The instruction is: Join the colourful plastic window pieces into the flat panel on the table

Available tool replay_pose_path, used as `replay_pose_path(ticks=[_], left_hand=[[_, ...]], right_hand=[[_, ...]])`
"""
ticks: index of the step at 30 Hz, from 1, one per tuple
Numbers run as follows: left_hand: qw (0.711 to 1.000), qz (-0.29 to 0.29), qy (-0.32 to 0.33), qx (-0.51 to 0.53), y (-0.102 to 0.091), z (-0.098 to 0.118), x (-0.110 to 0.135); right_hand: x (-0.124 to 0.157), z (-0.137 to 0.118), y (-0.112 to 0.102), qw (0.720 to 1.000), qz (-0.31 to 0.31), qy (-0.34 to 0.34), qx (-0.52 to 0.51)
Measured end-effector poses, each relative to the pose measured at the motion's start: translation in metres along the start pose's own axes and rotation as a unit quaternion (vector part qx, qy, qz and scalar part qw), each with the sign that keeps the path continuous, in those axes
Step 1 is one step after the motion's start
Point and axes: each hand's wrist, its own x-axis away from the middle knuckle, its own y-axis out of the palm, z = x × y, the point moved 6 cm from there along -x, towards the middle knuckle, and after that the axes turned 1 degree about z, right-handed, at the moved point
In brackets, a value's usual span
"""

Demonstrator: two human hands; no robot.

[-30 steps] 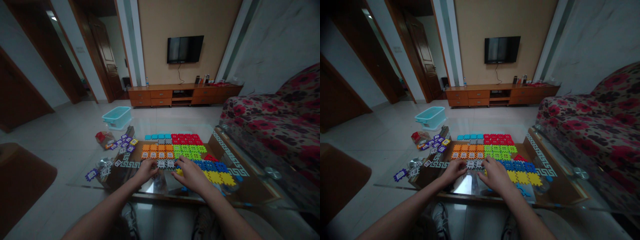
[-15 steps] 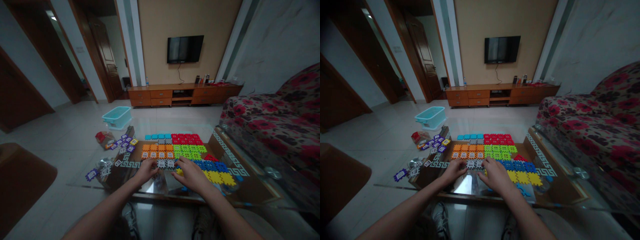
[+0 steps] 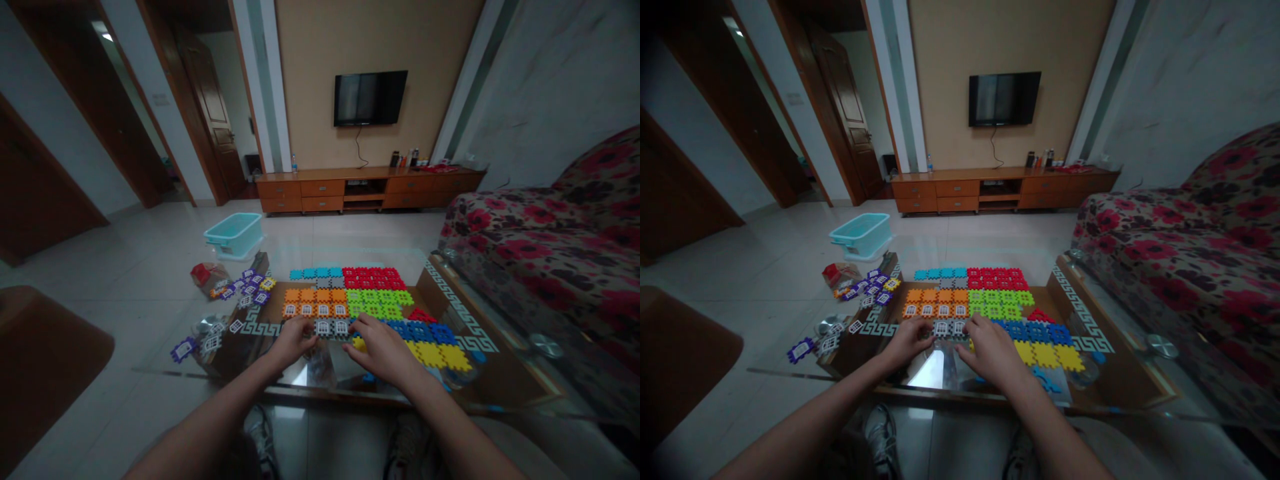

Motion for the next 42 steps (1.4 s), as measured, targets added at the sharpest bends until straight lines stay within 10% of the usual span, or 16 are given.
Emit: replay_pose_path(ticks=[42], left_hand=[[1.000, -0.012, 0.008, -0.022, -0.0011, 0.0024, 0.0010]], right_hand=[[0.0002, -0.0003, 0.0006, 1.000, -0.015, 0.002, -0.012]])
